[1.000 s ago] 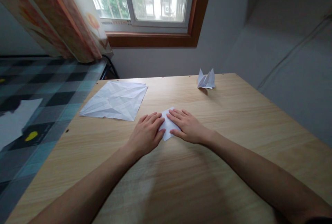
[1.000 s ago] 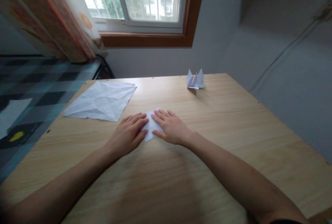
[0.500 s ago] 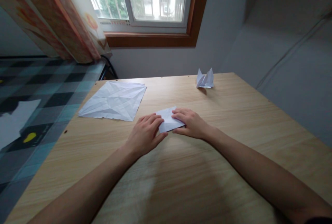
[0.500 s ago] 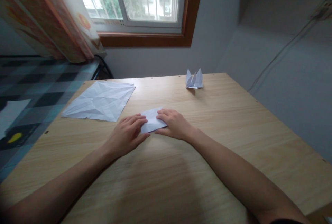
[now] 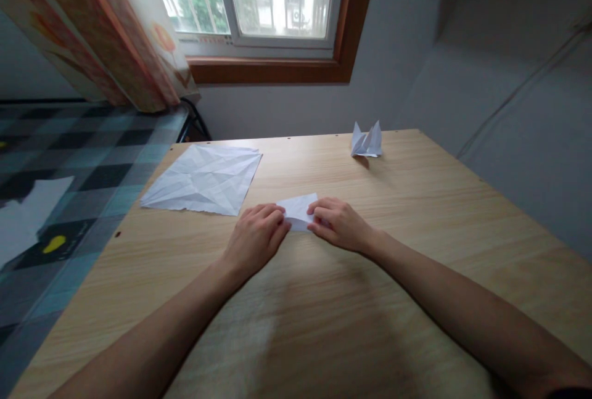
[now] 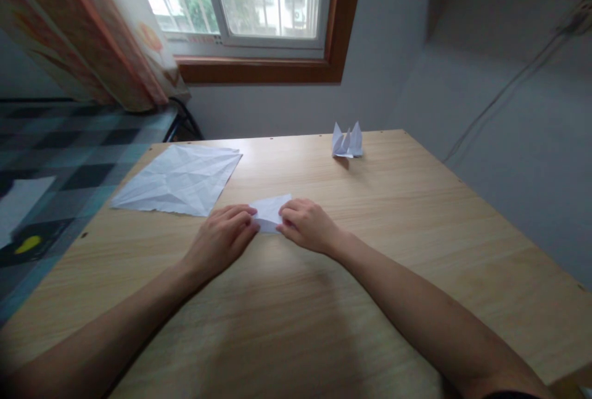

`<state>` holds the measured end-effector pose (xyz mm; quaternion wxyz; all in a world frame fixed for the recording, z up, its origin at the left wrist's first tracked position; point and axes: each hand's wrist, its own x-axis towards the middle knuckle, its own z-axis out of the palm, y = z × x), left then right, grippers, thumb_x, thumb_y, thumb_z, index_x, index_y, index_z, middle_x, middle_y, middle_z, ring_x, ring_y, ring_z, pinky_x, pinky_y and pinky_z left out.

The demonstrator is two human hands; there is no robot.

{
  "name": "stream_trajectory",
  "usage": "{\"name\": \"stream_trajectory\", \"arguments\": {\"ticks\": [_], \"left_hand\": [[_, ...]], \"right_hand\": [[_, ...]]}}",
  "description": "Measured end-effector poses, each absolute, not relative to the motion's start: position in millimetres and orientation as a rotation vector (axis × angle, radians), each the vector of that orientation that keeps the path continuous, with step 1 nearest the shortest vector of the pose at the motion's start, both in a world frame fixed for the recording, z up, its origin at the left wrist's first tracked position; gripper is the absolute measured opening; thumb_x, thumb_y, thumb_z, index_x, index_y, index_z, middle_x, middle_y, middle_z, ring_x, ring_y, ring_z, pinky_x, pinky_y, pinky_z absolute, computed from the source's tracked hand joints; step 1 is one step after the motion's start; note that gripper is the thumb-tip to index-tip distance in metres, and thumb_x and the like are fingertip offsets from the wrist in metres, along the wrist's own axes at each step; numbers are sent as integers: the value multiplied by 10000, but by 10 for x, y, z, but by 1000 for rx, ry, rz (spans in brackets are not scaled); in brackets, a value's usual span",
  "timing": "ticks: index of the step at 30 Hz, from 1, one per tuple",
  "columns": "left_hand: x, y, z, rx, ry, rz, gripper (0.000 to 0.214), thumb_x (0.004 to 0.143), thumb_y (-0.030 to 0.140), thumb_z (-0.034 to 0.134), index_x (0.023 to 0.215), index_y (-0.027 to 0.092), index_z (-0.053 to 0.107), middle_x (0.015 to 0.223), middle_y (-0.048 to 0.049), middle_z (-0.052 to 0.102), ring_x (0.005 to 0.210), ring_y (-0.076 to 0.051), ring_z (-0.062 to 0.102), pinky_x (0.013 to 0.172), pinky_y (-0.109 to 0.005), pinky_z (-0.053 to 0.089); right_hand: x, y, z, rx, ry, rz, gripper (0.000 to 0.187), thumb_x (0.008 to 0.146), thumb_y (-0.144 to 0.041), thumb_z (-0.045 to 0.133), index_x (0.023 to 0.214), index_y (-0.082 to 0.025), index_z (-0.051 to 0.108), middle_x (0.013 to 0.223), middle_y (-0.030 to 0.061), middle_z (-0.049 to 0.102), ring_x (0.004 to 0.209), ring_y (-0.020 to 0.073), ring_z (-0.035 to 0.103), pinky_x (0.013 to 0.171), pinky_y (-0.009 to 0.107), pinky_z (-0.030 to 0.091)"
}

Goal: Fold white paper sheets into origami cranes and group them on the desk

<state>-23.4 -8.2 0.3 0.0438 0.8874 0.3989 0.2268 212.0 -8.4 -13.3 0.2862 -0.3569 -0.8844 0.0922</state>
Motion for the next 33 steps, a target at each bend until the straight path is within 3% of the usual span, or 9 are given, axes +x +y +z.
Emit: {"name": "stream_trajectory", "arguments": {"ticks": [3,6,8,13,18,23,29,33], "left_hand": [[-248,-77,-26,2655,1337,688,124,912,306,570,925,184,588,986,-83,684,959,-262,632,880,-448,506],[-257,-85,-34,2663,1355,767,184,892,273,597,1051,182,601,1087,-104,655,1000,-266,605,886,-443,505],[-260,-92,-31,2730,1275,793,144,911,237,560,1022,204,646,1130,-95,645,1032,-257,586,909,-435,495],[-250,-112,9,2781,1239,676,218,925,204,501,938,214,718,993,-73,699,970,-249,586,898,-443,492],[-239,-125,33,2781,1264,587,277,945,312,480,1072,223,709,1143,-79,708,1101,-279,592,968,-485,458],[-252,-115,5,2776,1261,446,374,951,371,475,1251,220,639,1344,-79,633,1274,-310,526,1054,-509,402],[-257,-100,-25,2777,1264,320,436,985,380,409,1379,247,541,1477,-61,519,1385,-318,424,1124,-545,325],[-255,-100,-29,2779,1287,286,439,999,371,377,1391,249,532,1502,-66,489,1398,-332,403,1119,-559,323]], "right_hand": [[2094,-91,-132,-1021,-2341,252,30,890,-202,620,895,-185,597,945,84,675,900,220,601,829,357,475],[2070,-107,-109,-1013,-2342,240,27,891,-172,613,905,-187,631,972,79,684,923,219,595,857,364,468],[2053,-134,-80,-984,-2356,246,69,901,-183,603,857,-187,656,943,75,693,906,217,598,854,365,471],[1980,-253,-20,-839,-2394,420,89,859,-200,629,906,-180,701,940,79,721,872,214,642,834,355,505],[1937,-274,-80,-717,-2271,650,444,700,10,488,1038,-196,687,1046,54,731,996,200,656,926,350,517],[2082,-85,-171,-1040,-1993,503,571,691,59,413,1122,-205,677,1250,86,658,1205,214,576,1065,441,448],[2243,62,-217,-1021,-2141,581,323,852,-61,534,1067,-202,730,1216,112,685,1163,222,613,1043,451,458],[2253,56,-199,-915,-2214,578,172,878,-147,617,943,-226,755,1201,93,693,1129,219,630,1020,439,465]]}}
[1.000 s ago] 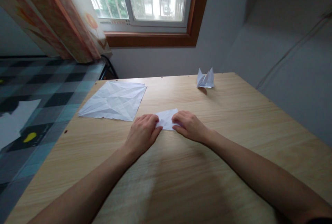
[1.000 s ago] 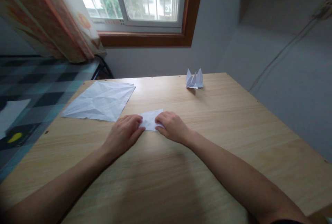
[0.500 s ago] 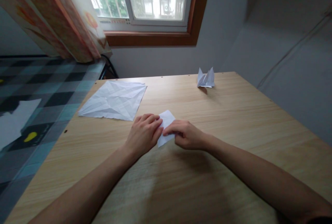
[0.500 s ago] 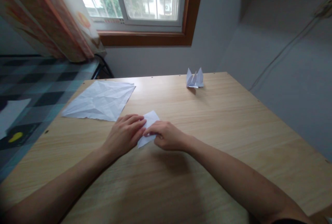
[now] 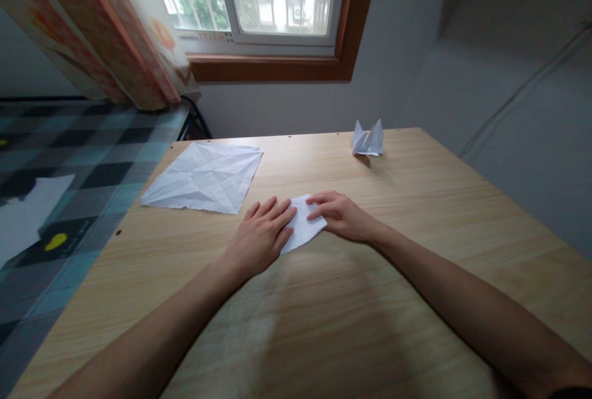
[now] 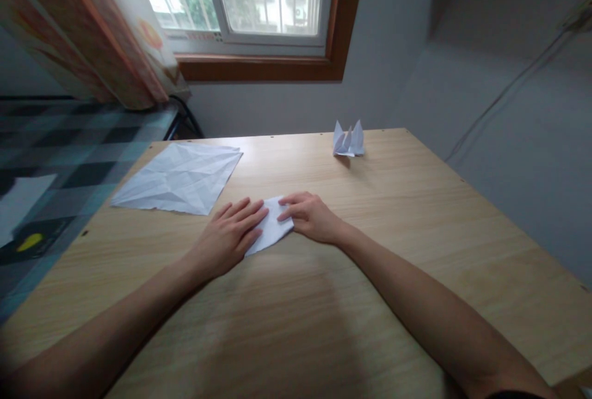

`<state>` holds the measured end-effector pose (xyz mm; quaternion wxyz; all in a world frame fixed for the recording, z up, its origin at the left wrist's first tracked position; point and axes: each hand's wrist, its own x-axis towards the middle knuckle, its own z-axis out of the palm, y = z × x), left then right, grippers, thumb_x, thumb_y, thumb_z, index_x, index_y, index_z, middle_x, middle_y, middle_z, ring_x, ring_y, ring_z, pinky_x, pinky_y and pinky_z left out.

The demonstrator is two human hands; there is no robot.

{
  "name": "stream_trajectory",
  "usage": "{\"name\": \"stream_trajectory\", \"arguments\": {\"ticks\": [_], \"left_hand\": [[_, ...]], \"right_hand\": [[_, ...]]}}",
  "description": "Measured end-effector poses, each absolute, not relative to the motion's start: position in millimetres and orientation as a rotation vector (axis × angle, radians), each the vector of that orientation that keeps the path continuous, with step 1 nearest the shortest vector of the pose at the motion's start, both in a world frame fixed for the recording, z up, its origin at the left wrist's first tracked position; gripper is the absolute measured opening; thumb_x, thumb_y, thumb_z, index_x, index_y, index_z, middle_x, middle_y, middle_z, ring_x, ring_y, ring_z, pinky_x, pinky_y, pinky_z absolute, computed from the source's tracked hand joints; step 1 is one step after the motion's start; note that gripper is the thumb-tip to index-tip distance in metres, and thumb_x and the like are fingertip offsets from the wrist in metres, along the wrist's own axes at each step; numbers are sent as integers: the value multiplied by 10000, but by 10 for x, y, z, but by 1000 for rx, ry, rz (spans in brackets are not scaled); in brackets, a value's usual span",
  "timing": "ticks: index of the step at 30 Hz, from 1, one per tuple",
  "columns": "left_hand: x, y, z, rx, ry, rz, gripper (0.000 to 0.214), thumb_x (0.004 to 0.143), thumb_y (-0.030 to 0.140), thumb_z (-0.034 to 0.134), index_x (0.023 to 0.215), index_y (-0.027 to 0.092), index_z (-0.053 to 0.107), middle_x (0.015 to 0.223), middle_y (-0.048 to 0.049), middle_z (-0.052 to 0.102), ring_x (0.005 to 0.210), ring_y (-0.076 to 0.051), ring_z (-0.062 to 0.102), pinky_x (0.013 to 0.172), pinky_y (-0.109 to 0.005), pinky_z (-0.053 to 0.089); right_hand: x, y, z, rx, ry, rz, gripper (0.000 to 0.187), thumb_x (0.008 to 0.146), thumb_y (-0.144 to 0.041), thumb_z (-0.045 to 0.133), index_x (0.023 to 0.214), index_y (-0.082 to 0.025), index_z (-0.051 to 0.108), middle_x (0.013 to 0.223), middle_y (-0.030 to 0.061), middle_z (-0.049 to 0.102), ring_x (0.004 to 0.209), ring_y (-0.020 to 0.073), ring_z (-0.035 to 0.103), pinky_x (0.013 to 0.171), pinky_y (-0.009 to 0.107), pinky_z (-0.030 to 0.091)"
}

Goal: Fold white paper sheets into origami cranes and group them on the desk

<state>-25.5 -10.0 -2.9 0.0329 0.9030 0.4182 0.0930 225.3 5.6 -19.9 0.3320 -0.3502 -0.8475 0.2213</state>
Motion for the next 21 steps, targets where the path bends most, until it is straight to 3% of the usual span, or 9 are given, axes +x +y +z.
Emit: {"name": "stream_trajectory", "arguments": {"ticks": [2,5,8,11,15,21], "left_hand": [[-258,-102,-30,2781,1286,293,432,1007,366,356,1383,264,542,1502,-66,488,1396,-334,404,1115,-563,323],[-264,-106,-31,2775,1271,316,426,1019,363,325,1369,289,558,1494,-56,499,1395,-323,408,1115,-557,320],[-269,-108,-35,2757,1268,327,435,1022,397,323,1372,290,558,1494,-60,497,1395,-320,407,1120,-560,313],[-273,-106,-43,2763,1255,336,486,975,508,432,1390,279,540,1503,-79,484,1399,-339,398,1128,-577,299],[-278,-102,-49,2779,1249,331,622,885,618,544,1394,262,531,1505,-97,479,1403,-364,389,1128,-587,295],[-267,-98,-44,2771,1269,287,657,881,644,527,1400,243,521,1512,-101,470,1409,-360,379,1132,-577,293]], "right_hand": [[2224,40,-176,-913,-2199,595,91,881,-206,654,865,-217,743,1131,80,711,1069,211,644,983,412,481],[2134,0,-147,-1057,-2142,530,133,898,-214,632,783,-195,697,983,63,713,956,198,640,916,383,483],[2028,-51,-130,-1287,-2132,332,62,878,-238,659,852,-184,675,929,73,677,914,226,601,870,404,467],[1970,-106,-109,-1368,-2174,121,122,881,-255,664,975,-178,666,997,106,665,952,263,575,857,424,457],[1948,-196,-97,-1041,-2438,-6,133,948,-177,557,923,-198,686,1014,94,690,919,224,601,840,364,466],[2033,-154,-142,-819,-2568,33,187,960,-195,550,893,-207,724,980,75,744,883,203,659,796,323,501]]}}
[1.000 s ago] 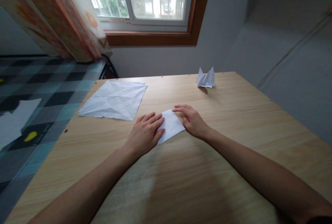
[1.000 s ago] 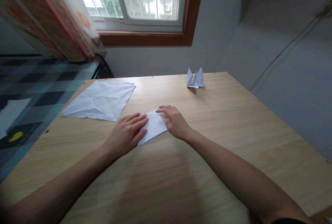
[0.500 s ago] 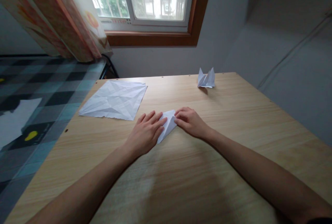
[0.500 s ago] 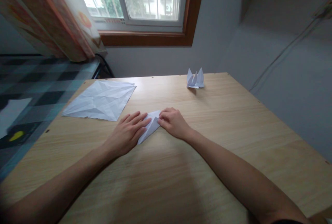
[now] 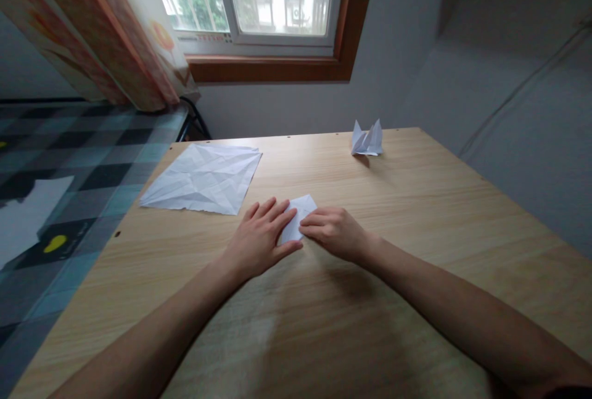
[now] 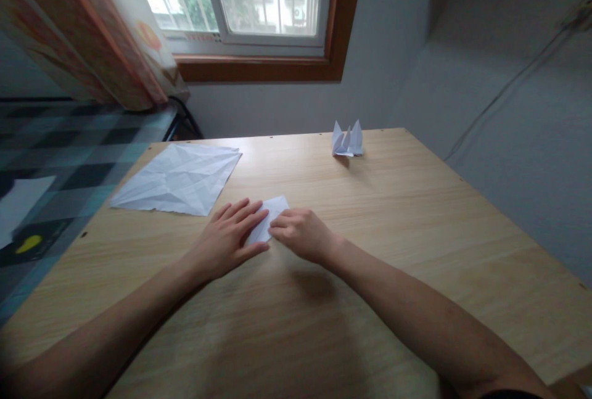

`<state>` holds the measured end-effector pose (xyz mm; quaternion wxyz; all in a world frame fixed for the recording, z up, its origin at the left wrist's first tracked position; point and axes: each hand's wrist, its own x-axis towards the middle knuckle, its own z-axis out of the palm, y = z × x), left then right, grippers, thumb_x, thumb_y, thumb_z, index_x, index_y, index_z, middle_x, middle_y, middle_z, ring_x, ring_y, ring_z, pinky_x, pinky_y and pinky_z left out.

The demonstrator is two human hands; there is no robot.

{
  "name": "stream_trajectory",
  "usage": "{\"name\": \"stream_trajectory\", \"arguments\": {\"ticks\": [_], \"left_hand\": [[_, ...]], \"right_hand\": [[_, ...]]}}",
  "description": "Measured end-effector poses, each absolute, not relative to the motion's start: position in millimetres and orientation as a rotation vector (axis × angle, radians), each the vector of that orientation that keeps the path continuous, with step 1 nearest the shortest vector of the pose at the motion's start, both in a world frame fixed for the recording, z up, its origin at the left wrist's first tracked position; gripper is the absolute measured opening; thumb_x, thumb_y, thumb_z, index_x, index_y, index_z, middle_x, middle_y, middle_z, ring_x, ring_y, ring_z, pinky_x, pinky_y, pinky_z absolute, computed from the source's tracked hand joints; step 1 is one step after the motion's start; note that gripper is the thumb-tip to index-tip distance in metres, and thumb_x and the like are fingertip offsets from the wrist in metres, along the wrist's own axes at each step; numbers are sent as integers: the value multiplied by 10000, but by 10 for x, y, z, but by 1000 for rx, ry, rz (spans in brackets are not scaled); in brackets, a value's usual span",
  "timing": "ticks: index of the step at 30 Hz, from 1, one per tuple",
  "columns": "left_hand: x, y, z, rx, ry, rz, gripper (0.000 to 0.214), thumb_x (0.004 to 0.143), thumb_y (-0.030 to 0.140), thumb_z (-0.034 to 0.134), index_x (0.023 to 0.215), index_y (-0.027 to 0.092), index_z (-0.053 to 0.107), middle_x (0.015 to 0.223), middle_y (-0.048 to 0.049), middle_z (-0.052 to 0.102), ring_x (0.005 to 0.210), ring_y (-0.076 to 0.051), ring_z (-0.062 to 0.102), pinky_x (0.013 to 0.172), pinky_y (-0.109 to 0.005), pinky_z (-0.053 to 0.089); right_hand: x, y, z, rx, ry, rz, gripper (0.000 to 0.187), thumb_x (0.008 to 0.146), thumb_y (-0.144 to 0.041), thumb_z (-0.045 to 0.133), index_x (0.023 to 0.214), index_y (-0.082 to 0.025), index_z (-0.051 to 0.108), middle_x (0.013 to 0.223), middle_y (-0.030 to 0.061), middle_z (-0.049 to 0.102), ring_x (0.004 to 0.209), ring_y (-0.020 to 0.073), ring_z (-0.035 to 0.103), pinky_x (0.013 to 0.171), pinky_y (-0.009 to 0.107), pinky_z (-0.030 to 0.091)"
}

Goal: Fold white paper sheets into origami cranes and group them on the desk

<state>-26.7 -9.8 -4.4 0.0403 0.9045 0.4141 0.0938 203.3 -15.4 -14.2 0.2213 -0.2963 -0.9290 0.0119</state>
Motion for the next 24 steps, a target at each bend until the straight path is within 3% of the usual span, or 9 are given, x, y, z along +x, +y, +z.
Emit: {"name": "stream_trajectory", "arguments": {"ticks": [6,9,11,13,15,17,21,24], "left_hand": [[-257,-95,-32,2768,1277,258,667,881,636,533,1413,236,500,1521,-100,457,1412,-362,372,1142,-584,280],[-251,-103,-14,2760,1284,248,687,873,642,542,1415,223,489,1518,-104,460,1417,-363,366,1147,-580,277],[-246,-110,-3,2744,1288,265,676,890,631,519,1419,212,476,1513,-108,466,1417,-358,369,1148,-573,281],[-241,-118,2,2721,1300,291,635,927,588,472,1430,200,453,1501,-112,481,1414,-347,378,1149,-567,283],[-239,-122,0,2701,1314,331,592,956,517,439,1446,186,420,1481,-124,499,1402,-331,399,1149,-561,289],[-246,-120,-10,2692,1315,406,580,951,416,448,1467,163,372,1475,-148,492,1388,-318,414,1144,-543,310],[-277,-94,-43,2666,1392,652,653,857,166,447,1495,120,315,1553,-183,353,1428,-314,339,1143,-509,331],[-289,-72,-55,2713,1363,590,546,835,117,443,1370,196,521,1556,-111,386,1443,-326,314,1146,-538,314]], "right_hand": [[2248,6,-184,-941,-2363,151,243,897,-96,538,879,-209,753,1006,79,762,917,218,674,862,375,518],[2198,-49,-171,-979,-2174,364,299,870,-126,551,1126,-184,695,994,80,744,902,202,661,855,364,520],[2145,-89,-147,-1039,-2033,571,365,905,-219,555,1261,-168,616,872,39,723,728,157,635,723,304,523],[2118,-102,-120,-1030,-2007,713,293,952,-304,521,1167,-166,665,754,7,685,624,131,596,645,270,500],[2121,-92,-100,-939,-2114,703,270,955,-361,540,887,-176,726,709,15,670,666,145,614,688,285,503],[2140,-74,-92,-854,-2248,576,296,886,-414,655,702,-185,690,735,40,678,763,180,636,759,317,507],[2176,-57,-95,-825,-2415,340,307,737,-466,806,719,-190,672,862,70,705,821,214,642,768,342,508],[2209,-40,-99,-777,-2461,242,229,791,-388,766,721,-197,661,966,70,740,868,214,676,819,353,507]]}}
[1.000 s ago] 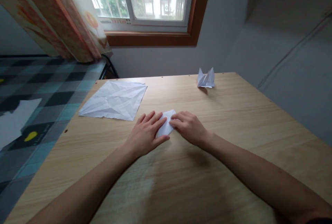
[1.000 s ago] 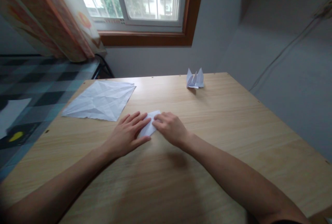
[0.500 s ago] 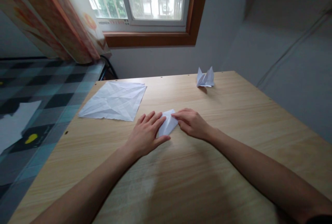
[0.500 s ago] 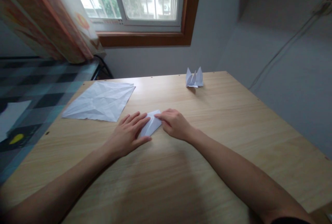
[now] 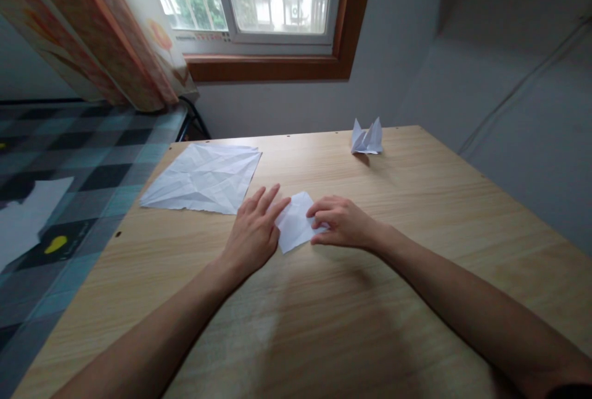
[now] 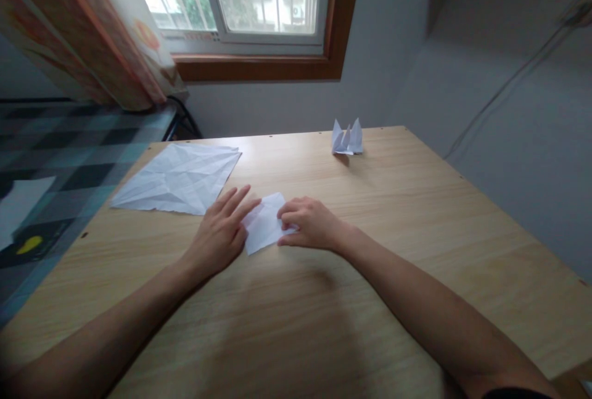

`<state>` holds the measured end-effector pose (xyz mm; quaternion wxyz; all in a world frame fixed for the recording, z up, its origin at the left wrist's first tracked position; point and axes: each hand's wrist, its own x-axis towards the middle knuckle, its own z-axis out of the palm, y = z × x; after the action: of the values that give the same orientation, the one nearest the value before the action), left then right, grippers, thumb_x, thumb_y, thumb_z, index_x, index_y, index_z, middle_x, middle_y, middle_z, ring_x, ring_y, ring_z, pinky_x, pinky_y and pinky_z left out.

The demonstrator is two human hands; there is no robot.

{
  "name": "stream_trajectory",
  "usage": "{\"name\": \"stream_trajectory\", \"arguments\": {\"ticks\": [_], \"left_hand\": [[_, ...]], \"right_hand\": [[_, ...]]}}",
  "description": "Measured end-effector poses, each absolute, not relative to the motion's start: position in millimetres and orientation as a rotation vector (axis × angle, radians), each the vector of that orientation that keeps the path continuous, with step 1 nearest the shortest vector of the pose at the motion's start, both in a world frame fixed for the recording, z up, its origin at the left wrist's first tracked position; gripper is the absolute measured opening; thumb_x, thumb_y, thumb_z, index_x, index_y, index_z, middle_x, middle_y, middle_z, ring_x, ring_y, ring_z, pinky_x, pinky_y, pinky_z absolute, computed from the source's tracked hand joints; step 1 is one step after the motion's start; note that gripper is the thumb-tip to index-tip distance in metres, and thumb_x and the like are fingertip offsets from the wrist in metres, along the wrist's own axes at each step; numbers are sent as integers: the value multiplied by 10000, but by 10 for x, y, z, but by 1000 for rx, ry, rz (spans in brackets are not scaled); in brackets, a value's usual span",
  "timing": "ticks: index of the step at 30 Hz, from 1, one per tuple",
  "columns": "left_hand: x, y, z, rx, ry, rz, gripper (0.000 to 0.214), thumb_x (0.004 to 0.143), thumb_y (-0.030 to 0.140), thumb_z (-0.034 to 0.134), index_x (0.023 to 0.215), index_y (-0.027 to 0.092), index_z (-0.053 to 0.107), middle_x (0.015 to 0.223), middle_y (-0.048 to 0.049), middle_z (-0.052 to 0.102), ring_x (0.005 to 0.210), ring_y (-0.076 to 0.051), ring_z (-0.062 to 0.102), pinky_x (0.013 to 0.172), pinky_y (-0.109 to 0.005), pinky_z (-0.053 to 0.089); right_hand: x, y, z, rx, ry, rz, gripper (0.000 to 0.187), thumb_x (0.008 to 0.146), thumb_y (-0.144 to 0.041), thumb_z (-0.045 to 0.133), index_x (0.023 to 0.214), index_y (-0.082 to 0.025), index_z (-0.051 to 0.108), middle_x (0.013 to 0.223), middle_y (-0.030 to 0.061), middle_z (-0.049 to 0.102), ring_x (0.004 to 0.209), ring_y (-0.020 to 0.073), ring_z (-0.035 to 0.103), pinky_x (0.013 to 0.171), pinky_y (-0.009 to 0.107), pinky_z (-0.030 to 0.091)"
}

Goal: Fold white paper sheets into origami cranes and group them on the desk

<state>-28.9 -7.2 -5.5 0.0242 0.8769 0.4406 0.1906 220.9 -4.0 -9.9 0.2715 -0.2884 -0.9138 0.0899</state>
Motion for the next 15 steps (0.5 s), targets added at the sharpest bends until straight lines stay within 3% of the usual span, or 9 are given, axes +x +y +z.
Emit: {"name": "stream_trajectory", "arguments": {"ticks": [3,7,11,15], "left_hand": [[-277,-64,-46,2748,1269,448,422,885,158,427,1252,226,623,1424,-78,560,1355,-302,448,1119,-533,348],[-266,-76,-27,2766,1253,492,360,919,274,469,1233,194,628,1326,-104,620,1289,-309,495,1088,-517,381],[-280,-87,-18,2790,1197,524,478,866,520,603,1224,204,622,1279,-117,621,1241,-325,511,1056,-523,397],[-277,-85,-12,2809,1198,574,407,865,514,630,1148,223,664,1196,-98,652,1154,-301,564,1011,-497,426]], "right_hand": [[2258,-3,-116,-758,-2467,121,80,847,-221,660,774,-197,681,982,58,767,955,226,701,886,380,494],[2307,48,-157,-901,-2432,39,152,841,-100,587,873,-184,709,1047,72,768,998,231,708,898,390,498],[2302,51,-177,-1011,-2404,111,166,877,-137,590,977,-176,716,1122,99,747,1073,237,688,937,402,500],[2284,31,-163,-1071,-2385,166,229,915,-263,607,1100,-163,699,1223,136,704,1162,271,647,999,457,483]]}}
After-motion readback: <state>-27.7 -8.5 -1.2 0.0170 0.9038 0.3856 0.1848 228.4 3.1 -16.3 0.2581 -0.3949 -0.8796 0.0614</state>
